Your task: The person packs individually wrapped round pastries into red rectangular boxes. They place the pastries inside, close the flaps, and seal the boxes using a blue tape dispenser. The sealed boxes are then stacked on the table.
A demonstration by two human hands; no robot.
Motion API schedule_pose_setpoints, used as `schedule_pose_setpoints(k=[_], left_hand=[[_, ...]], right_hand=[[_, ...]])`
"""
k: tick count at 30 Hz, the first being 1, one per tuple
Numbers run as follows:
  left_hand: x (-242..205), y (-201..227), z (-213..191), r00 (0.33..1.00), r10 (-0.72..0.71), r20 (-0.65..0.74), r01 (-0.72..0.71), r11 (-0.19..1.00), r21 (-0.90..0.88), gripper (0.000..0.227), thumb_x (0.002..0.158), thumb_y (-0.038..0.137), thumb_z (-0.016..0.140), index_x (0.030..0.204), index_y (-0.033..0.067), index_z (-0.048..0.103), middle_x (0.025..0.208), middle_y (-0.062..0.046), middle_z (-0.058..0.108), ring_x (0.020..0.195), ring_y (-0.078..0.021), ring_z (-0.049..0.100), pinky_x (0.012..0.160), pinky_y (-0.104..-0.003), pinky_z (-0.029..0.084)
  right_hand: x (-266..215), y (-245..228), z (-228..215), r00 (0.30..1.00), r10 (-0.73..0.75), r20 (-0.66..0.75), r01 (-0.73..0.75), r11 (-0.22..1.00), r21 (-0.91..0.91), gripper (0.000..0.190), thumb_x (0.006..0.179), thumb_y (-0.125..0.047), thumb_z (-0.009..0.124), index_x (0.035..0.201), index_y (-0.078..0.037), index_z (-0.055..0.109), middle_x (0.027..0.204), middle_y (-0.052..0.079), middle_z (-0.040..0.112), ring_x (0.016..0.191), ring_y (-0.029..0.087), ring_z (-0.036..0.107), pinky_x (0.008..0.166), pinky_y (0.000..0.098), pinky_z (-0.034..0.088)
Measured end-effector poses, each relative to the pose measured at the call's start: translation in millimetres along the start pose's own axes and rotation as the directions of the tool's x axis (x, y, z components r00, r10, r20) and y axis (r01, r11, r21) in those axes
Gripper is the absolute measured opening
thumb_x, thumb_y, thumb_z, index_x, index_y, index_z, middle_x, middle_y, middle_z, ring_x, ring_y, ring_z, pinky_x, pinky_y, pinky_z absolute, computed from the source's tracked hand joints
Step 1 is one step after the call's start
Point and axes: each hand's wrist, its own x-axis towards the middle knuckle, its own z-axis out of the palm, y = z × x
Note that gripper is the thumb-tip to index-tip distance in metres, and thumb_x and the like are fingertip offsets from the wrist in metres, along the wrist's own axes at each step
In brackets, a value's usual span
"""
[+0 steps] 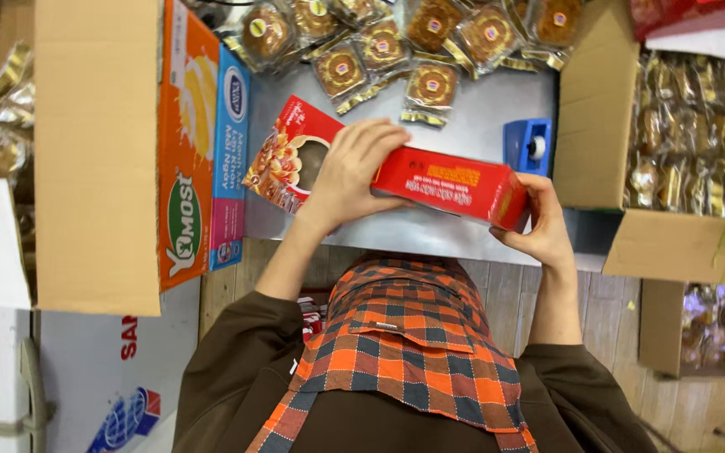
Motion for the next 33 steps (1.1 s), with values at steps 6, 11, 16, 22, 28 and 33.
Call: schedule_pose_setpoints(k=[6, 11, 16, 22, 28, 33], left_hand=[[20, 8, 27, 0.963, 0.160, 0.218, -0.156, 0.987, -0.038, 0.065, 0.077, 0.027, 0.089, 0.134, 0.0098, 0.063, 0.133, -0.009, 0.062, 0.127, -0.0308, 0.060, 0.108, -0.048, 0.042], [30, 3, 70, 0.946, 0.194, 0.260, -0.292, 0.860, 0.419, 0.069, 0.063, 0.014, 0.083, 0.127, 0.0345, 0.068, 0.154, -0.010, 0.047, 0.142, -0.0365, 0.047, 0.113, -0.056, 0.036], [3, 10, 127, 0.961, -0.193, 0.197, 0.185, 0.981, 0.056, 0.038, 0.096, 0.025, 0.088, 0.122, 0.0143, 0.063, 0.163, -0.022, 0.032, 0.146, -0.0444, 0.041, 0.117, -0.055, 0.037], [-4, 26, 168, 0.959, -0.283, 0.026, 0.251, 0.886, 0.390, 0.068, 0.073, 0.004, 0.078, 0.134, 0.0092, 0.048, 0.158, -0.020, 0.045, 0.142, -0.0386, 0.052, 0.110, -0.049, 0.049], [12, 42, 111, 0.929, -0.279, 0.242, 0.262, 0.960, 0.098, 0.082, 0.071, 0.008, 0.071, 0.150, 0.0141, 0.048, 0.143, -0.012, 0.057, 0.125, -0.0338, 0.058, 0.100, -0.048, 0.049], [19, 56, 123, 0.969, -0.216, 0.119, 0.174, 0.941, 0.291, 0.075, 0.070, 0.019, 0.077, 0.143, 0.0178, 0.056, 0.126, -0.009, 0.061, 0.117, -0.0305, 0.058, 0.107, -0.049, 0.042]], right_hand=[[-29, 23, -36, 0.996, 0.023, 0.087, -0.022, 1.000, -0.015, 0.089, 0.059, -0.001, 0.086, 0.140, -0.006, 0.051, 0.157, 0.013, 0.046, 0.154, 0.026, 0.035, 0.129, 0.0403, 0.021], [-40, 113, -71, 0.867, 0.265, -0.422, -0.207, 0.962, 0.177, 0.049, 0.096, -0.020, 0.073, 0.141, -0.007, 0.059, 0.136, 0.007, 0.062, 0.127, 0.018, 0.056, 0.110, 0.0331, 0.045], [-23, 162, -66, 0.720, 0.447, -0.531, -0.395, 0.893, 0.217, 0.035, 0.097, -0.027, 0.069, 0.127, -0.009, 0.064, 0.110, 0.000, 0.065, 0.096, 0.012, 0.064, 0.079, 0.0291, 0.055], [6, 186, -65, 0.834, 0.148, -0.531, -0.343, 0.894, -0.290, 0.021, 0.093, -0.021, 0.081, 0.098, -0.002, 0.073, 0.092, 0.004, 0.056, 0.083, 0.017, 0.055, 0.075, 0.0305, 0.047], [-7, 209, -73, 0.842, 0.274, -0.465, -0.286, 0.957, 0.046, 0.017, 0.093, -0.018, 0.079, 0.093, -0.004, 0.069, 0.098, 0.003, 0.057, 0.087, 0.016, 0.055, 0.076, 0.0305, 0.047], [-44, 220, -65, 0.894, -0.017, -0.447, -0.095, 0.969, -0.227, 0.014, 0.093, -0.011, 0.079, 0.089, 0.000, 0.073, 0.114, 0.012, 0.063, 0.100, 0.026, 0.063, 0.084, 0.0384, 0.051]])
